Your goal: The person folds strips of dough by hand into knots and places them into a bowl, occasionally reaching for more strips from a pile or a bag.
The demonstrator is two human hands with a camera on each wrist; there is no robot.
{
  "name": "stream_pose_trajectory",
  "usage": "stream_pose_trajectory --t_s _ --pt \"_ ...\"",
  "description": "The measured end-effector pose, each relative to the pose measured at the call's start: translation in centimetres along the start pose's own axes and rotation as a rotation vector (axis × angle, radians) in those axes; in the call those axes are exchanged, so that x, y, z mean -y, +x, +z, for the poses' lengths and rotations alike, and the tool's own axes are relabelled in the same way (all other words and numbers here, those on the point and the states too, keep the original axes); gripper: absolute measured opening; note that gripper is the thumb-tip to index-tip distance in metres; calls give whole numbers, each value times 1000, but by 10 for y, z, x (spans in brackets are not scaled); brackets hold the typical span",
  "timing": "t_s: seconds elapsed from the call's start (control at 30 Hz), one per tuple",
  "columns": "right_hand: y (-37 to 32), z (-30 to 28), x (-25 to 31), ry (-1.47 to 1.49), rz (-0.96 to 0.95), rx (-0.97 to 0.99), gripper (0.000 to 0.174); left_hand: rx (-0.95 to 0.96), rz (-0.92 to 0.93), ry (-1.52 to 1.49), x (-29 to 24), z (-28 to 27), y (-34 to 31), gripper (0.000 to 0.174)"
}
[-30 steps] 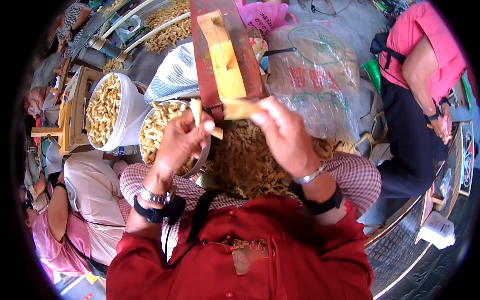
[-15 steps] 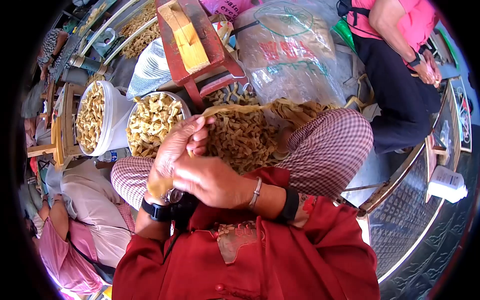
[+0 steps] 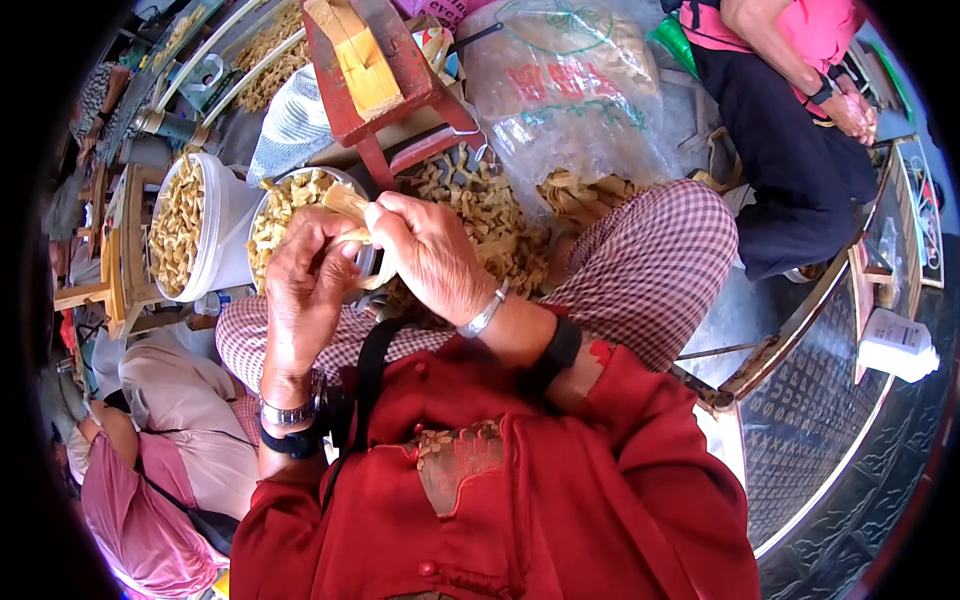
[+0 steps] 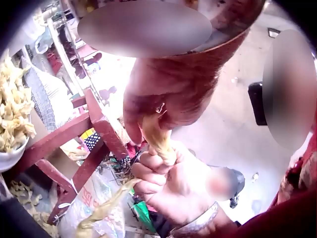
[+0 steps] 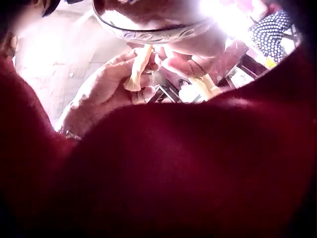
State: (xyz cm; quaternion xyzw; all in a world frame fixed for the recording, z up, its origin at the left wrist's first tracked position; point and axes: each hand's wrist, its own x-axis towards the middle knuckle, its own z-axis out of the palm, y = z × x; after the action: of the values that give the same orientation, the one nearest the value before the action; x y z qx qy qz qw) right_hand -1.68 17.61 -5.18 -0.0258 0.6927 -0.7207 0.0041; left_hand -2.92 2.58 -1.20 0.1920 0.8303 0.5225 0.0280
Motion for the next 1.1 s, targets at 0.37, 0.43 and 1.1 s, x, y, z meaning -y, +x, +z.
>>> stream_pose_trajectory --t_s 0.37,0.43,1.1 --pt "10 -29 11 -73 1 286 35 130 -8 -190 2 -8 8 11" --pt "9 -30 21 -24 -159 247 28 215 -146 -613 -5 -16 18 22" --pt "2 -29 4 -140 -333 -68 22 423 -303 -1232 2 12 13 42"
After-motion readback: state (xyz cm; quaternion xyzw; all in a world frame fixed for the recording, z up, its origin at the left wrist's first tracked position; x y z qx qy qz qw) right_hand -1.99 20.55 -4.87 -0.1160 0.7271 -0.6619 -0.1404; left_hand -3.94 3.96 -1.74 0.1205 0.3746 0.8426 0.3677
